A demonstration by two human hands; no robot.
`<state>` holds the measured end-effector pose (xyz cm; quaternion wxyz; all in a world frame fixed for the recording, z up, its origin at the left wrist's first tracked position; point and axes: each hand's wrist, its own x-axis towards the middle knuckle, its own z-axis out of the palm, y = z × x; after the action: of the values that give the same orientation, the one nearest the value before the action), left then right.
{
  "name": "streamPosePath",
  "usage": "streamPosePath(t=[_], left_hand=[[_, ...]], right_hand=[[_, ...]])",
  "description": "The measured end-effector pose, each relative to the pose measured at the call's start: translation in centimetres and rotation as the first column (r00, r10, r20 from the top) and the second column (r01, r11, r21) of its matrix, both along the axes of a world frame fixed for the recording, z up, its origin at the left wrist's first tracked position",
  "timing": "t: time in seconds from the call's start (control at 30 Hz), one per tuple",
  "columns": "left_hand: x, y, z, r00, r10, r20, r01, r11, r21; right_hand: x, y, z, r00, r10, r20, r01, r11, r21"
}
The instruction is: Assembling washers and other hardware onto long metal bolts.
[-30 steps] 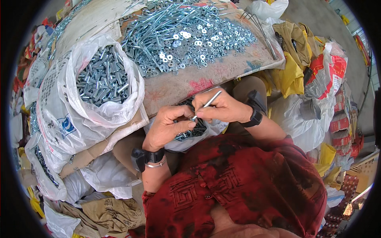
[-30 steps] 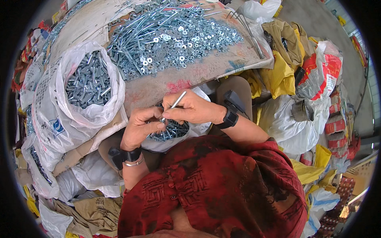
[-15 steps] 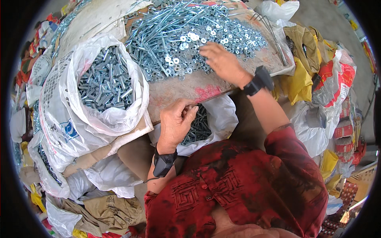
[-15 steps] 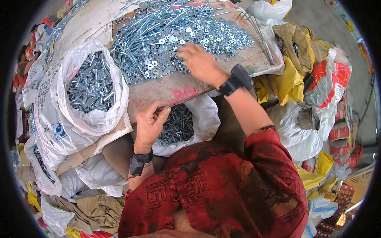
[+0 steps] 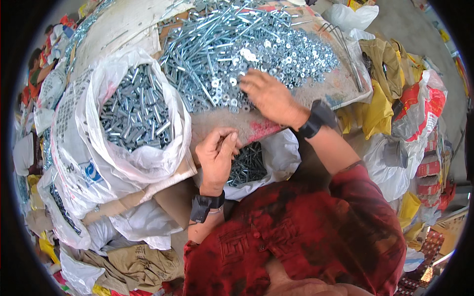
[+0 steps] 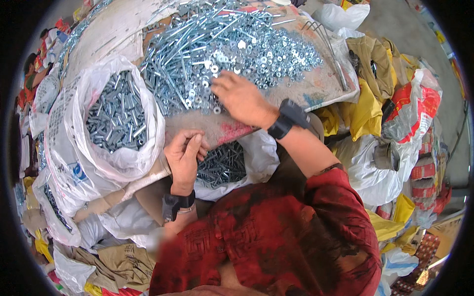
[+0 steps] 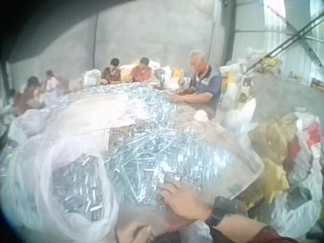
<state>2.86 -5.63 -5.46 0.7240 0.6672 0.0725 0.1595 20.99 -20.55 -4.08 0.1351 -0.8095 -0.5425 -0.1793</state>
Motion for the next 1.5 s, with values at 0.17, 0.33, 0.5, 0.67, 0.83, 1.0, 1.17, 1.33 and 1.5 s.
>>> streamPosePath(t=[0.17, 0.33, 0.5, 0.67, 0.83, 1.0, 1.17, 1.33, 1.5], left_hand=[[-0.2, 0.6, -0.1, 0.989, 0.137, 0.057, -0.139, 0.990, 0.033], [-0.2, 0.6, 0.6, 0.979, 0.186, 0.082, -0.191, 0.980, 0.061], [0.2, 1.0, -0.2, 0.983, 0.166, 0.072, -0.172, 0.980, 0.097], [0.2, 2.3, -0.8, 0.998, 0.047, 0.044, -0.041, 0.989, -0.140], [0.4, 4.0, -0.5, 0.985, -0.122, 0.122, 0.165, 0.871, -0.464], [0.7, 4.4, -1.2, 0.964, -0.157, 0.214, 0.252, 0.793, -0.555], [1.1, 5.3, -0.6, 0.954, -0.219, 0.206, 0.297, 0.796, -0.528], [1.5, 5.4, -0.9, 0.950, -0.233, 0.210, 0.310, 0.798, -0.516], [1.1, 5.4, -0.8, 0.957, -0.221, 0.190, 0.291, 0.773, -0.564]], right_hand=[[2.8, -1.9, 2.5, 0.964, -0.054, -0.259, 0.091, 0.987, 0.132], [18.6, -9.6, 3.5, 0.774, -0.249, -0.582, 0.557, 0.706, 0.437], [27.4, -15.1, 1.5, 0.596, -0.150, -0.788, 0.770, 0.385, 0.509], [29.7, -9.8, 0.7, 0.767, -0.403, -0.498, 0.616, 0.679, 0.399], [33.1, -5.9, 0.4, 0.875, -0.253, -0.413, 0.421, 0.819, 0.389], [36.9, -6.4, 0.8, 0.662, 0.292, -0.691, 0.464, 0.564, 0.683], [33.4, -4.6, 4.7, 0.787, 0.122, -0.604, 0.579, 0.190, 0.793], [29.7, -2.5, 6.9, 0.904, -0.408, 0.129, 0.266, 0.773, 0.576], [32.9, 0.4, 0.5, 0.954, -0.212, -0.211, 0.279, 0.888, 0.367]])
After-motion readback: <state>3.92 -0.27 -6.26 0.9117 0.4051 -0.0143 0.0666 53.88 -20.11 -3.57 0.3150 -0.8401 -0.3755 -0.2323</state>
